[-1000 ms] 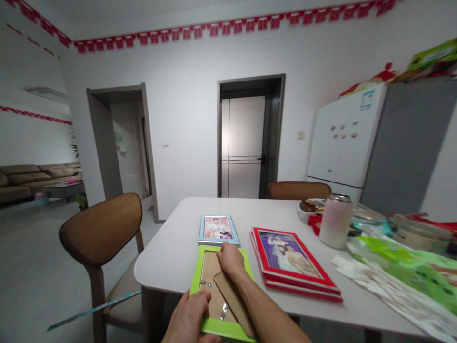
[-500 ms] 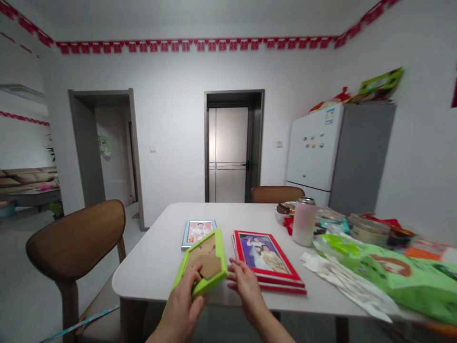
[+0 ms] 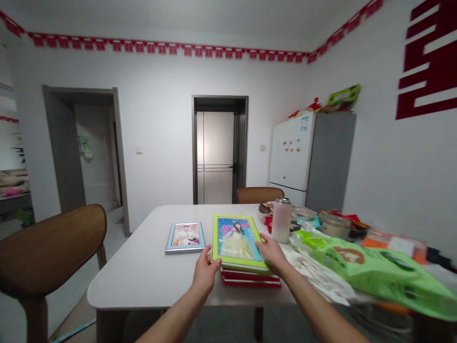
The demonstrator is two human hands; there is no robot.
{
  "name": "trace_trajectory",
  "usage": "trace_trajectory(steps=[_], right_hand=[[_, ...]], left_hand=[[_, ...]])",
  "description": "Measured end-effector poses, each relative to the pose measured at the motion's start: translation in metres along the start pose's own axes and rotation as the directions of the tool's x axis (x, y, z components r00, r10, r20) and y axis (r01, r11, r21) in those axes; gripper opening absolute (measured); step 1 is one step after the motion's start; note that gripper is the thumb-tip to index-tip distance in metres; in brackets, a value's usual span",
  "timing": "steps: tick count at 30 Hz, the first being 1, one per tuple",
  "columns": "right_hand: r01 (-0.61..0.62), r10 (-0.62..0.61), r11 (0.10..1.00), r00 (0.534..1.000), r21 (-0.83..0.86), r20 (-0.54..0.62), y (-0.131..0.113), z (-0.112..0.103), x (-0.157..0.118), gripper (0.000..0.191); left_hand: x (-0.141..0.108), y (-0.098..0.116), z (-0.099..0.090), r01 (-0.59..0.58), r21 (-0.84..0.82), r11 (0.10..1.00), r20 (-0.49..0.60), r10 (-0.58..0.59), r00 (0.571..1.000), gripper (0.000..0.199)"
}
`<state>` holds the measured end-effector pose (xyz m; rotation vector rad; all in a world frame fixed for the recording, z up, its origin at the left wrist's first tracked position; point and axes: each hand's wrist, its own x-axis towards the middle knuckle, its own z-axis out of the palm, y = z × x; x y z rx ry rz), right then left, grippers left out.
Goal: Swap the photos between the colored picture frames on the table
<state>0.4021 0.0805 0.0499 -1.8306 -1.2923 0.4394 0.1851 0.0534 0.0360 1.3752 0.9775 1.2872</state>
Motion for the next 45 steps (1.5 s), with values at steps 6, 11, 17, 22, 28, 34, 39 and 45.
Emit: trace_trajectory(steps=[6, 11, 17, 22, 28, 34, 39, 45], right_hand=[[0.014, -0.010, 0.976, 1.000, -0.217, 0.015, 0.036, 0.004, 0.023, 0.049], [0.072, -0.072, 0.939, 0.997, -0.337, 0.014, 0.030, 0.002, 0.017, 0.039], [0.370, -0.381, 0.853, 0.924, -0.369, 0.046, -0.036, 0.055, -0.014, 0.033], [0.573, -0.531, 0.762, 0.820, -0.301, 0.215, -0.086, 0.149, -0.042, 0.029], [0.629, -0.526, 0.716, 0.771, -0.302, 0.359, -0.101, 0.201, -0.038, 0.031], [0.646, -0.502, 0.692, 0.752, -0.323, 0.428, -0.082, 0.182, -0.073, 0.051], [0.619, -0.556, 0.784, 0.731, -0.042, 0.395, -0.071, 0.148, -0.132, 0.046], [0.369, -0.401, 0.891, 0.913, 0.265, 0.078, -0.057, 0.121, -0.130, 0.035]], left_hand=[[0.010, -0.026, 0.023, 0.062, 0.248, 0.967, -0.014, -0.061, 0.998, 0.042], [0.011, -0.030, 0.017, 0.042, 0.360, 0.932, 0.021, -0.053, 0.998, 0.041], [0.015, -0.033, -0.040, 0.058, 0.500, 0.864, -0.078, -0.022, 0.997, 0.048], [0.014, -0.031, -0.096, 0.053, 0.633, 0.773, -0.135, 0.042, 0.990, 0.047], [0.003, -0.033, -0.122, -0.005, 0.734, 0.680, -0.072, 0.084, 0.994, 0.048], [-0.014, -0.032, -0.121, -0.108, 0.761, 0.640, 0.029, 0.133, 0.991, 0.056], [-0.043, -0.032, -0.106, -0.250, 0.799, 0.547, 0.194, 0.159, 0.968, 0.059], [-0.060, -0.029, -0.095, -0.356, 0.841, 0.408, 0.334, 0.127, 0.934, 0.044]])
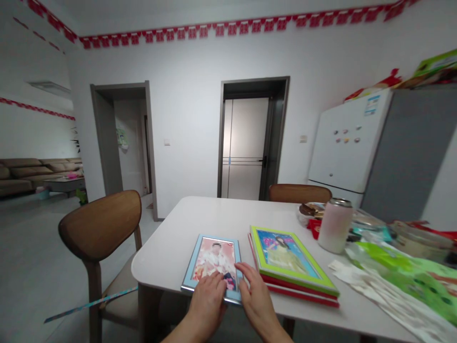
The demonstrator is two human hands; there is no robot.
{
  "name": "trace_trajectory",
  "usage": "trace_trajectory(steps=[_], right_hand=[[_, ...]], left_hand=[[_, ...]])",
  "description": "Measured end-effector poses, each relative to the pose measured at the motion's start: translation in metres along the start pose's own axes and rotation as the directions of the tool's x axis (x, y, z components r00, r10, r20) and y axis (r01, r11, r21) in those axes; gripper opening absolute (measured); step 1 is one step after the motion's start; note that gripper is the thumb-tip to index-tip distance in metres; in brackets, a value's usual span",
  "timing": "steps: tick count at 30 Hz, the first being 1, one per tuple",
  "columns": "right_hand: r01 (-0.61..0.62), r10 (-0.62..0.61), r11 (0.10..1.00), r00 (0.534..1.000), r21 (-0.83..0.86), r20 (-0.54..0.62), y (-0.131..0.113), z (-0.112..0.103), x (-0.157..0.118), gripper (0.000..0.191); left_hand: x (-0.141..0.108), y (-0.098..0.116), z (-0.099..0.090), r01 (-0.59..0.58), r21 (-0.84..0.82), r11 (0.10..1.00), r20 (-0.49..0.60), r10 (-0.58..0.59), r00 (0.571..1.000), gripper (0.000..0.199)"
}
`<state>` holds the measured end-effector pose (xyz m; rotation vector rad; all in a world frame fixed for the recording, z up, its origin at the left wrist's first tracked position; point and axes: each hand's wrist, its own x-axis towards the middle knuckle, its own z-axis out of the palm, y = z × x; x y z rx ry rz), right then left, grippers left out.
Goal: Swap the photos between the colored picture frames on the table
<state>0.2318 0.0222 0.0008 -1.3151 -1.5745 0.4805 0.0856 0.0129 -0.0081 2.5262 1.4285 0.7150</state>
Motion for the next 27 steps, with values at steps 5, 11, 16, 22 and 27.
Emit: trace_trajectory(steps=[5, 11, 16, 22, 27], right_hand=[[-0.124, 0.142, 0.976, 0.986, 0.181, -0.092, 0.002, -0.008, 0.009, 0.046], [-0.019, -0.008, 0.969, 0.994, 0.247, 0.107, -0.020, 0.020, 0.010, 0.047], [0.096, -0.105, 0.994, 0.975, 0.053, 0.194, -0.026, 0.035, 0.008, 0.041], [0.245, -0.184, 0.961, 0.913, -0.129, 0.365, -0.017, 0.023, 0.007, 0.033], [0.247, -0.150, 0.958, 0.868, -0.148, 0.473, -0.024, 0.018, 0.011, 0.032]], left_hand=[[0.000, 0.007, -0.022, 0.037, -0.138, 0.990, -0.157, -0.059, 0.986, 0.044], [0.003, 0.006, -0.056, -0.007, -0.699, 0.715, -0.444, -0.425, 0.789, 0.043], [-0.015, -0.017, -0.055, 0.028, -0.844, 0.536, -0.321, -0.547, 0.773, 0.053], [-0.049, -0.036, -0.031, 0.281, -0.667, 0.690, -0.219, -0.542, 0.811, 0.061], [-0.058, -0.042, -0.017, 0.355, -0.405, 0.843, -0.196, -0.459, 0.866, 0.061]])
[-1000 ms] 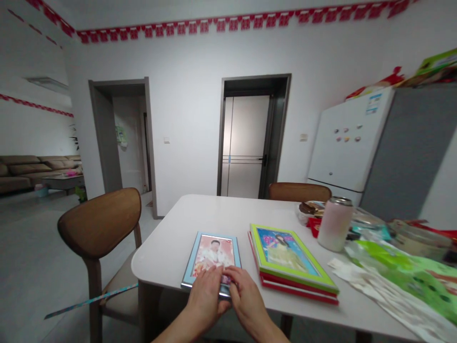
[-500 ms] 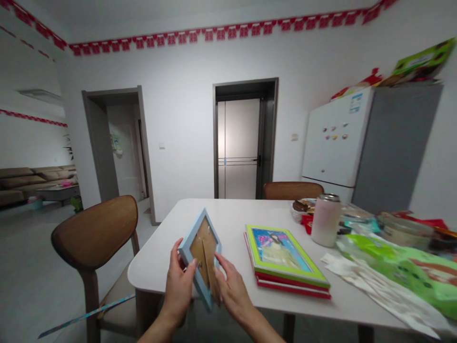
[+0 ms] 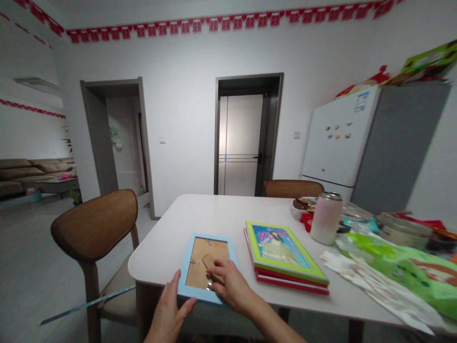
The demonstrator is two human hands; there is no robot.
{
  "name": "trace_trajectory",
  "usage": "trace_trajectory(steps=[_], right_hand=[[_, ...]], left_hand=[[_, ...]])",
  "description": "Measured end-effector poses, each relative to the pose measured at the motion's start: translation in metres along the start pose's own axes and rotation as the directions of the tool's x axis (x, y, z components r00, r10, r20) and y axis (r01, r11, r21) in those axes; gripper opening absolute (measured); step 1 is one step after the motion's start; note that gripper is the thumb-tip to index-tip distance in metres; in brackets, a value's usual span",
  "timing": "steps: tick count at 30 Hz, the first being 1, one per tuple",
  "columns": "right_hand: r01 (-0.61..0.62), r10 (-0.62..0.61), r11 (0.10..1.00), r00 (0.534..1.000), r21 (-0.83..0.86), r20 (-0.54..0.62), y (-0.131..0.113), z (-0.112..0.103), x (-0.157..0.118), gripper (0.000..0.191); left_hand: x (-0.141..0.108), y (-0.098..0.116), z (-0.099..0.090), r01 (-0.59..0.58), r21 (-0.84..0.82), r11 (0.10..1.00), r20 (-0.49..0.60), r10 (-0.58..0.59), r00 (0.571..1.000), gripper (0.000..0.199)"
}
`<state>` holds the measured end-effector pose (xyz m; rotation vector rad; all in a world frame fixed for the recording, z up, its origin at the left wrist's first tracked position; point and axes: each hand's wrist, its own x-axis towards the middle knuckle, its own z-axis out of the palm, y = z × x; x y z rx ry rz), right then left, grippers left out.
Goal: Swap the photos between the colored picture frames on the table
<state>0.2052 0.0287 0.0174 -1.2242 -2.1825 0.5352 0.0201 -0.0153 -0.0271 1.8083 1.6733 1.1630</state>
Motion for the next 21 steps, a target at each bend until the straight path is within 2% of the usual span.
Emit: trace_trajectory(steps=[4, 6, 10, 16, 21], right_hand=[[-0.052, 0.050, 0.998, 0.998, 0.042, 0.049, -0.004, -0.002, 0.003, 0.030], [-0.026, 0.021, 0.998, 0.996, 0.065, 0.081, -0.005, -0.002, 0.003, 0.028], [0.055, -0.058, 0.998, 0.991, 0.033, 0.121, -0.006, 0.000, 0.005, 0.022], [0.054, -0.049, 0.992, 0.998, -0.111, 0.046, -0.004, 0.013, 0.013, 0.016], [0.025, -0.034, 0.988, 0.998, -0.155, -0.056, -0.008, 0.024, 0.030, 0.027]], left_hand=[[0.004, -0.002, -0.001, -0.133, 0.174, 0.976, 0.076, 0.121, 0.990, 0.051], [0.008, 0.000, -0.003, -0.209, 0.225, 0.952, 0.123, 0.185, 0.975, 0.046], [0.014, 0.008, -0.008, -0.352, 0.253, 0.901, 0.273, 0.283, 0.920, 0.037], [0.014, 0.015, -0.011, -0.321, 0.306, 0.896, 0.283, 0.236, 0.930, 0.034], [0.012, 0.019, -0.012, -0.286, 0.329, 0.900, 0.292, 0.191, 0.937, 0.037]])
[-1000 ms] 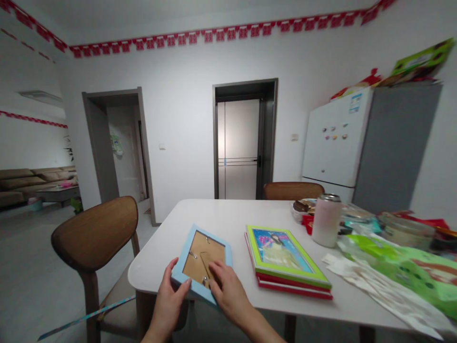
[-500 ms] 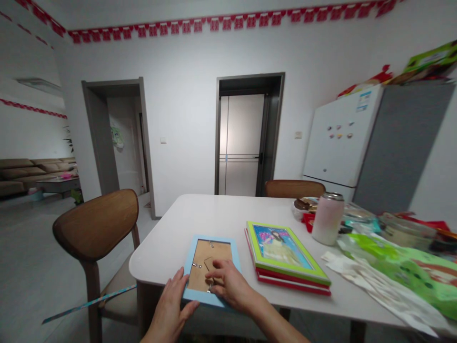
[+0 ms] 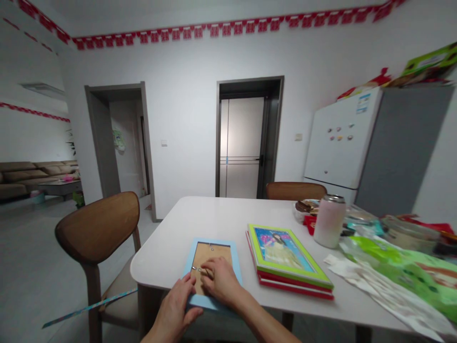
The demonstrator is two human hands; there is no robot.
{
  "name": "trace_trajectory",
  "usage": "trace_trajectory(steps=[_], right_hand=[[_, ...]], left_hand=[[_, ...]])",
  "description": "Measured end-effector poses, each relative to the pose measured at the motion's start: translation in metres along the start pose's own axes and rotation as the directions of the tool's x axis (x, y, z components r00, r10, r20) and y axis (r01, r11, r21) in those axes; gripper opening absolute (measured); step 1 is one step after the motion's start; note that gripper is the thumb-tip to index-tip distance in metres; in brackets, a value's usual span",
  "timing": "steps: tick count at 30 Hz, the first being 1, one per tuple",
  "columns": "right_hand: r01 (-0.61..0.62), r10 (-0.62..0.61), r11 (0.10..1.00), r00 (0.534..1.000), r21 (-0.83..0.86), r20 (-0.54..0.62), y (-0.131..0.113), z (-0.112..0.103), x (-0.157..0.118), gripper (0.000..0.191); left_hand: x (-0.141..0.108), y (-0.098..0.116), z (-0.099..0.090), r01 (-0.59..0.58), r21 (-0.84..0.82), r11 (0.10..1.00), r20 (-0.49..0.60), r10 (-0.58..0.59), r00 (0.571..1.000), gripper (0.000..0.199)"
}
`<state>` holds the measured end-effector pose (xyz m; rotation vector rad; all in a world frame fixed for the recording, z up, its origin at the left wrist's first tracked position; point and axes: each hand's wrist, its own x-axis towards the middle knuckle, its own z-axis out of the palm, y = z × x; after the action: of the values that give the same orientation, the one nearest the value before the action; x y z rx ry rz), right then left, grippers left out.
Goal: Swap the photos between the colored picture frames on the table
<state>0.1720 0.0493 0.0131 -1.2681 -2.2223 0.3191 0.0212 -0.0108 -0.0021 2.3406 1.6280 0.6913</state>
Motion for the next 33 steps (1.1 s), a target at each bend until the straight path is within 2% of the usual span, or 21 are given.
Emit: trace_trajectory(steps=[5, 10, 13, 16, 19, 22, 25, 29, 33], right_hand=[[-0.114, 0.112, 0.975, 0.993, -0.191, -0.024, -0.013, 0.013, 0.025, 0.022], [-0.217, 0.198, 0.948, 0.975, -0.232, -0.100, -0.017, 0.021, 0.033, 0.020], [-0.235, 0.215, 0.946, 0.970, -0.221, -0.114, -0.016, 0.021, 0.034, 0.020], [-0.202, 0.192, 0.959, 0.979, -0.196, -0.072, -0.008, 0.015, 0.034, 0.020], [-0.170, 0.165, 0.969, 0.985, -0.180, -0.038, 0.010, -0.001, 0.029, 0.025], [-0.189, 0.189, 0.957, 0.982, -0.222, -0.021, 0.034, -0.020, 0.019, 0.027], [-0.198, 0.208, 0.942, 0.978, -0.271, 0.009, 0.049, -0.031, 0.009, 0.023], [-0.198, 0.202, 0.930, 0.979, -0.308, -0.020, 0.052, -0.029, 0.005, 0.025], [-0.202, 0.197, 0.923, 0.979, -0.328, -0.048, 0.046, -0.021, 0.013, 0.026]], left_hand=[[0.002, -0.003, 0.002, 0.004, -0.042, 0.999, -0.026, -0.005, 1.000, 0.054], [0.002, -0.001, 0.003, 0.017, -0.089, 0.996, -0.042, -0.021, 0.999, 0.040], [0.002, 0.001, 0.003, 0.027, -0.105, 0.994, -0.052, -0.032, 0.998, 0.041], [0.002, 0.000, 0.006, 0.035, -0.112, 0.993, -0.060, -0.041, 0.997, 0.042], [0.002, -0.004, 0.010, 0.056, -0.121, 0.991, -0.059, -0.063, 0.996, 0.046], [0.001, -0.005, 0.011, 0.058, -0.133, 0.989, -0.066, -0.068, 0.996, 0.052], [0.000, -0.002, 0.007, 0.041, -0.153, 0.987, -0.068, -0.052, 0.996, 0.050], [-0.001, 0.002, 0.002, 0.043, -0.162, 0.986, -0.061, -0.054, 0.997, 0.047], [-0.001, 0.000, 0.004, 0.047, -0.150, 0.988, -0.066, -0.058, 0.996, 0.046]])
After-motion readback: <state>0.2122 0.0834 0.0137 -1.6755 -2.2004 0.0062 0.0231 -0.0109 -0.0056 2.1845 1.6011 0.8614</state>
